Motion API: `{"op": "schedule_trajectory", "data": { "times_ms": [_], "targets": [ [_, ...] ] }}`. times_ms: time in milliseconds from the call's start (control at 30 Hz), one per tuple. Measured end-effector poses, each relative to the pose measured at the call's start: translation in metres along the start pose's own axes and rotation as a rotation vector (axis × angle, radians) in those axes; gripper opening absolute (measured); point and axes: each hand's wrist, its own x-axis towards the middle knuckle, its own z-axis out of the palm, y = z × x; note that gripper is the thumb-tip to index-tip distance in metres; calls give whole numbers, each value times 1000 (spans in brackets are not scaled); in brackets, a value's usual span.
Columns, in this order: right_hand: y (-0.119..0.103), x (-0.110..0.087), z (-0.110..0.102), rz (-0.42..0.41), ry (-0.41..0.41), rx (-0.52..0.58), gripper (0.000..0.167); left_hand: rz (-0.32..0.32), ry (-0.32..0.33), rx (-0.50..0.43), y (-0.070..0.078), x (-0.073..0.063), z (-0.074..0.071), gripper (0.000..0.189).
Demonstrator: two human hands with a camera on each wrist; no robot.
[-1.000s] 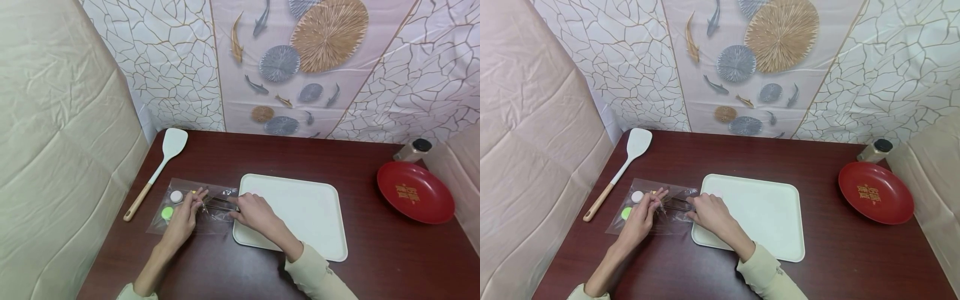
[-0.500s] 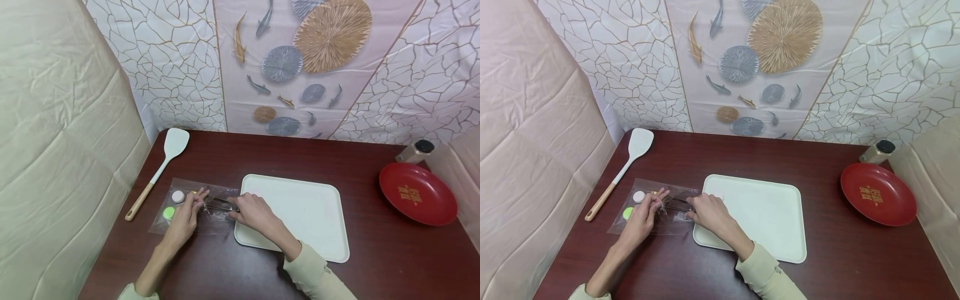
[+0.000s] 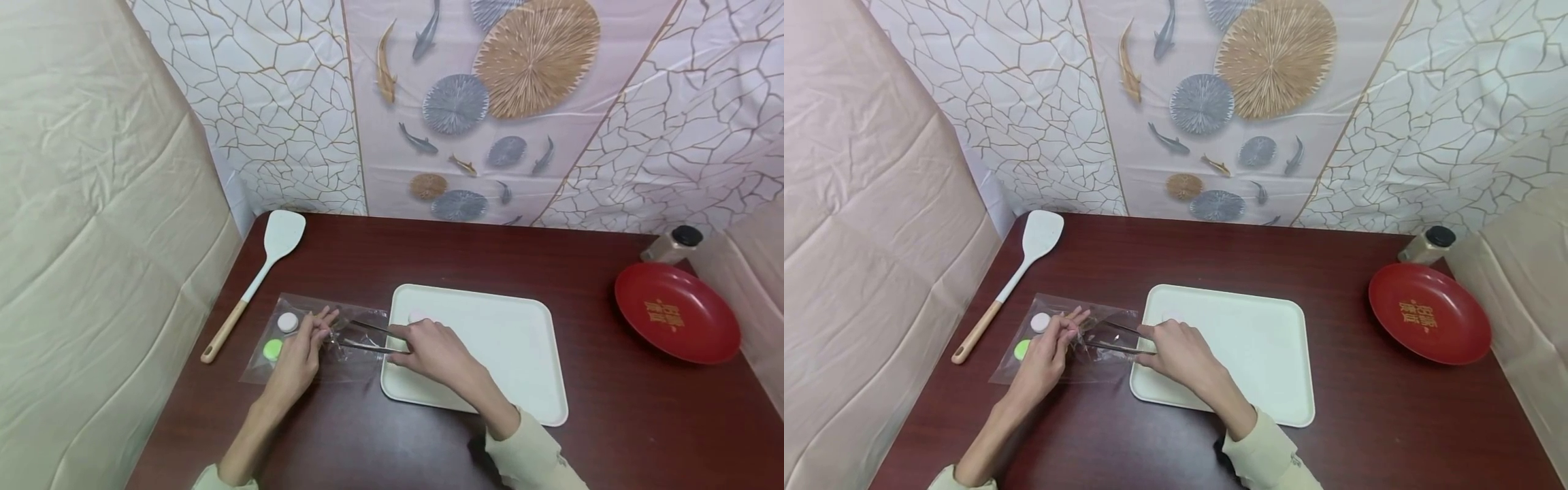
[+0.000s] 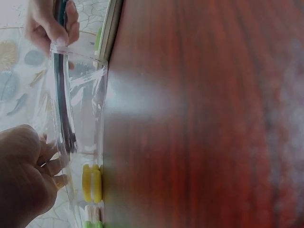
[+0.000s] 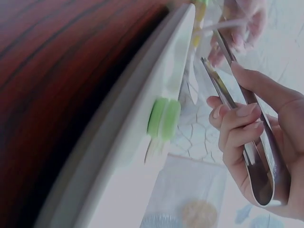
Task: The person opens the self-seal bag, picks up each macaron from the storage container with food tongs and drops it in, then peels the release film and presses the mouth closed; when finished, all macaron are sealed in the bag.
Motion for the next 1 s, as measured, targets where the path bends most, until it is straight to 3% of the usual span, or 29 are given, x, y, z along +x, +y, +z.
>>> {"op": "schedule_trajectory", "data": {
  "times_ms": [200, 500, 800, 1000],
  "targets": [
    [10, -19, -10, 22, 15, -6, 23, 9, 4, 11, 2, 1, 0, 5],
    [32, -54, -26, 116, 14, 42, 49, -17, -18, 4, 0, 2, 0, 6],
    [64, -92, -36, 144, 68, 41, 50, -33, -35, -7, -2, 1, 0, 6],
    [79, -110, -35, 151, 49, 33, 50, -41, -34, -16, -4, 0, 2, 6]
  ]
}}
